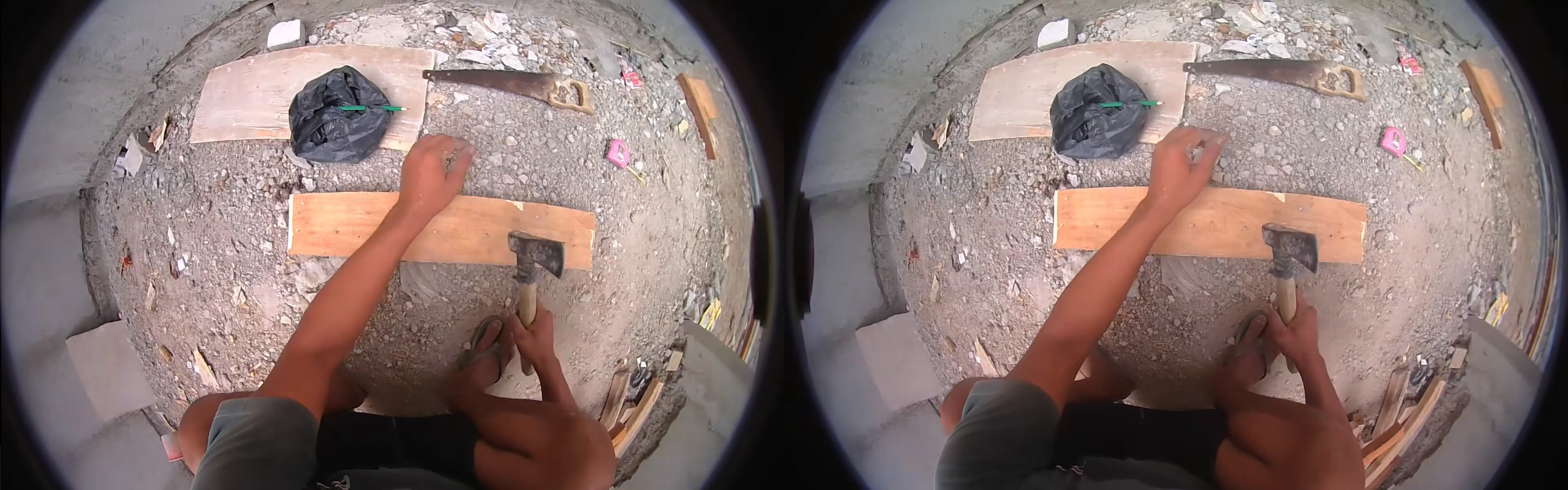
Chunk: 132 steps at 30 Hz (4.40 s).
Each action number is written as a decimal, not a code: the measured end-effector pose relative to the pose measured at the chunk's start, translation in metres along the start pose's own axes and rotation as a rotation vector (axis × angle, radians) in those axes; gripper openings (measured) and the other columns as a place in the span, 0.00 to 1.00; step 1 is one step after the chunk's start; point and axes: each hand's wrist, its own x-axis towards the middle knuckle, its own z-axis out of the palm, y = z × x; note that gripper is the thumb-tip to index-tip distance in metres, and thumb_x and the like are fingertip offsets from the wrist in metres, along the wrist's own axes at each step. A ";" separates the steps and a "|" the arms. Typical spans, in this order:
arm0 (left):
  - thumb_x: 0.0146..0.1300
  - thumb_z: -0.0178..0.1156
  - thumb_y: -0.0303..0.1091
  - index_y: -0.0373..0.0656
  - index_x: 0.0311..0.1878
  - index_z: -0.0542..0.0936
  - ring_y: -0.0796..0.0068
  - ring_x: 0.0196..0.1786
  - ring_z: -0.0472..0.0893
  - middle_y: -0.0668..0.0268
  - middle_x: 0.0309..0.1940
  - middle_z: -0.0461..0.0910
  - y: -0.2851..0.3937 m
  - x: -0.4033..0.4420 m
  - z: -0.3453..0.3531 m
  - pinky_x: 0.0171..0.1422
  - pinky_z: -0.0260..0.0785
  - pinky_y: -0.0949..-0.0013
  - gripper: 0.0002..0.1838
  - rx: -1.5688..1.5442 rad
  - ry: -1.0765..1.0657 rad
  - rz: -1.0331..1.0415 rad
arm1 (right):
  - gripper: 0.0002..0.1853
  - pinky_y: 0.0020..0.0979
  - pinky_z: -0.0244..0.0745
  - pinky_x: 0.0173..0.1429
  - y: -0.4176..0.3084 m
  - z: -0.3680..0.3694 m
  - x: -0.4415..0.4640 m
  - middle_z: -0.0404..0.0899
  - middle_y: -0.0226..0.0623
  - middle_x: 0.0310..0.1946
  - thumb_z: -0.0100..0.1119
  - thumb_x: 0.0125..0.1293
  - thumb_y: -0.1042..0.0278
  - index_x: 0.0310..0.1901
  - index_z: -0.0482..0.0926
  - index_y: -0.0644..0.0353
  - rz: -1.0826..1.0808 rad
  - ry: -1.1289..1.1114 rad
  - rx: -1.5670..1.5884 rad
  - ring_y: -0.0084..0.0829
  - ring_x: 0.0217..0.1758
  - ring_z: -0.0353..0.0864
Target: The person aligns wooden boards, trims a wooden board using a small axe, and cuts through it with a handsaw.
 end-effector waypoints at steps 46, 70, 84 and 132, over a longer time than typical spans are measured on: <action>0.62 0.71 0.25 0.42 0.47 0.91 0.61 0.41 0.83 0.60 0.35 0.88 -0.027 -0.079 -0.018 0.48 0.76 0.62 0.10 -0.111 -0.222 -0.019 | 0.27 0.53 0.77 0.53 0.015 0.035 -0.029 0.83 0.57 0.39 0.72 0.63 0.50 0.55 0.79 0.62 -0.063 -0.379 -0.405 0.61 0.46 0.83; 0.64 0.70 0.29 0.41 0.51 0.90 0.66 0.39 0.80 0.61 0.33 0.83 -0.023 -0.083 0.007 0.48 0.74 0.65 0.12 0.000 -0.208 -0.006 | 0.21 0.51 0.78 0.49 0.019 0.029 -0.032 0.84 0.58 0.34 0.67 0.65 0.57 0.51 0.80 0.66 0.006 -0.320 -0.212 0.58 0.40 0.85; 0.64 0.71 0.29 0.43 0.57 0.84 0.55 0.51 0.83 0.58 0.41 0.88 -0.023 -0.086 0.008 0.60 0.73 0.56 0.18 -0.139 -0.197 -0.096 | 0.14 0.49 0.75 0.33 -0.083 0.006 0.007 0.80 0.55 0.23 0.63 0.73 0.62 0.45 0.76 0.66 -0.079 0.044 -0.177 0.58 0.29 0.85; 0.71 0.64 0.47 0.51 0.41 0.92 0.63 0.46 0.83 0.71 0.43 0.90 -0.042 -0.070 -0.020 0.58 0.67 0.58 0.13 0.375 -0.317 -0.121 | 0.10 0.34 0.72 0.31 -0.082 0.019 0.010 0.81 0.39 0.25 0.64 0.73 0.68 0.44 0.77 0.67 -0.228 0.132 -0.087 0.26 0.27 0.79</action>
